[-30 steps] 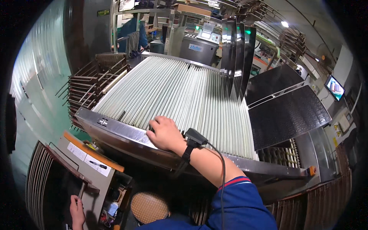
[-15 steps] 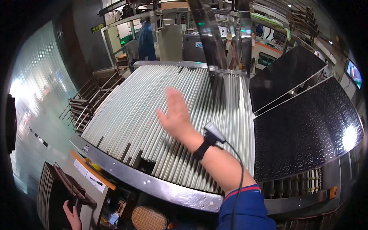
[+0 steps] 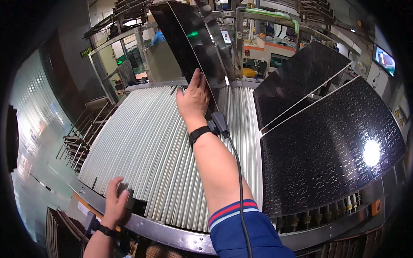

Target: Picking up patterned boards from a conveyor and placing them into a storage rack.

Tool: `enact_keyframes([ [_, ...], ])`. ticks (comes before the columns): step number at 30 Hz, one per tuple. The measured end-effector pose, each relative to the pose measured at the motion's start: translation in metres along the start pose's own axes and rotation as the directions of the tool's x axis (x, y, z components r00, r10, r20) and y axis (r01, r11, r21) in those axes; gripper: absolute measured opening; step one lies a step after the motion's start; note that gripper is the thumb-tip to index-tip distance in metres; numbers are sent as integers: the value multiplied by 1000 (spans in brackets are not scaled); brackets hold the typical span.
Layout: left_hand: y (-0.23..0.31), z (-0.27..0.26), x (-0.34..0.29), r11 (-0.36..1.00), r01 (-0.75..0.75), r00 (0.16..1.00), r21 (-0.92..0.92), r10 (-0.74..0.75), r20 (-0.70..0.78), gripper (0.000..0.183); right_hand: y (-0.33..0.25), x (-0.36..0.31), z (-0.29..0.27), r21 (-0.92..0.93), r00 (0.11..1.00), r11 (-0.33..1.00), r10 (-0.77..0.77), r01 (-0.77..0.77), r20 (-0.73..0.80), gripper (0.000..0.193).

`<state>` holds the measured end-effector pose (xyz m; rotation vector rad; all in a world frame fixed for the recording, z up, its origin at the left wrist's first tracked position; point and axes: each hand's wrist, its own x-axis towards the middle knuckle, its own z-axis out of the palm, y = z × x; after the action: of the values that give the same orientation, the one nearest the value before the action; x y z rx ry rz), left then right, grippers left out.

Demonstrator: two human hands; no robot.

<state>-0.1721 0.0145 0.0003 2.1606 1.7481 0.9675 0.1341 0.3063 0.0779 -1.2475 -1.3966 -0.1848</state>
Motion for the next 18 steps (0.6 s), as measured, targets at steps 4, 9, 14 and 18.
enact_keyframes([
  [4,16,7,10,998,-49,996,30,47,76,43,18,18,10,-76,999,997,-18,16,-29,66],
  [9,8,8,14,996,-79,997,-41,80,25,41,20,38,17,-61,987,998,-34,24,-160,29],
  [14,1,5,13,990,-99,995,-102,101,14,40,-3,40,0,-58,976,995,-88,78,-198,25],
  [18,-1,6,10,956,-34,999,-291,29,-23,40,-61,35,-39,7,936,949,-308,314,-168,23],
])
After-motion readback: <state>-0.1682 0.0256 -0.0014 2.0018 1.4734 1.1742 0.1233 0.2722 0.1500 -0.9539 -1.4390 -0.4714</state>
